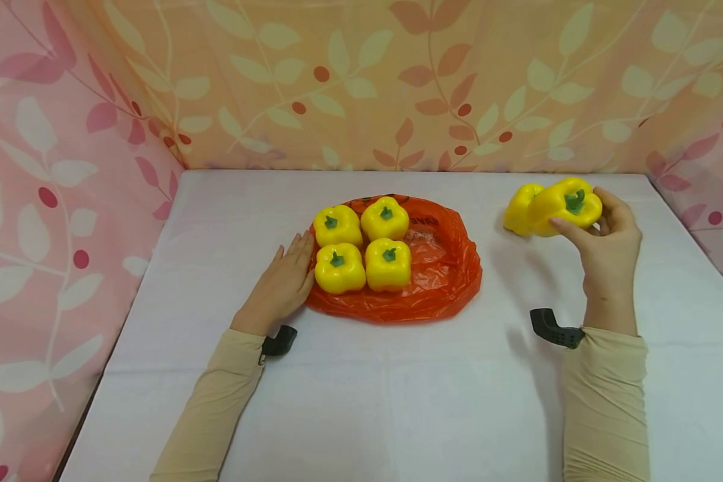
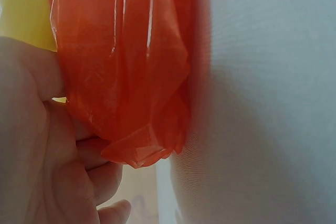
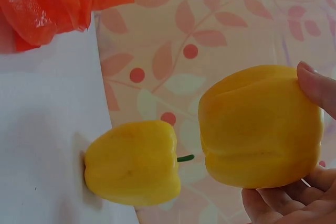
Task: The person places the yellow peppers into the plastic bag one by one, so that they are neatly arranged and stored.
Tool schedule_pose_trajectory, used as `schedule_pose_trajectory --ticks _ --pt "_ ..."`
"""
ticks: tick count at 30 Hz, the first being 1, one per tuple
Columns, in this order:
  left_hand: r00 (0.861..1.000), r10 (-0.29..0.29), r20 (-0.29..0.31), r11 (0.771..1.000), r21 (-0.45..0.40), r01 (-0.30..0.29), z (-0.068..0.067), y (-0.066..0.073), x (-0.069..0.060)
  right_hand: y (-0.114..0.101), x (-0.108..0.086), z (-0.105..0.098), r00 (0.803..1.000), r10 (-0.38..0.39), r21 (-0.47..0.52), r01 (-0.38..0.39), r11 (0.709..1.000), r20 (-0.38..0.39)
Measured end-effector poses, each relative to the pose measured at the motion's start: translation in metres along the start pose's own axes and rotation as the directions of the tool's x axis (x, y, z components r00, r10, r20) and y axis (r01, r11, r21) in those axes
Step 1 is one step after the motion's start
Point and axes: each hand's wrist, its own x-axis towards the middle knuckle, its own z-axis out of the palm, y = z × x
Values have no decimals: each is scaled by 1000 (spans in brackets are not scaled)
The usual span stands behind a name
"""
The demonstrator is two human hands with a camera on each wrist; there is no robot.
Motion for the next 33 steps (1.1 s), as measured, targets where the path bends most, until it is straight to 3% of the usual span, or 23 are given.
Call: schedule_pose_trajectory --ticks 18,33 --pt "1000 3 0 1000 -2 -3 1 -1 1 5 -13 23 992 -54 -98 65 993 111" --pt "1000 0 -3 1000 -11 0 2 0 1 14 -26 45 973 -41 -72 59 996 226"
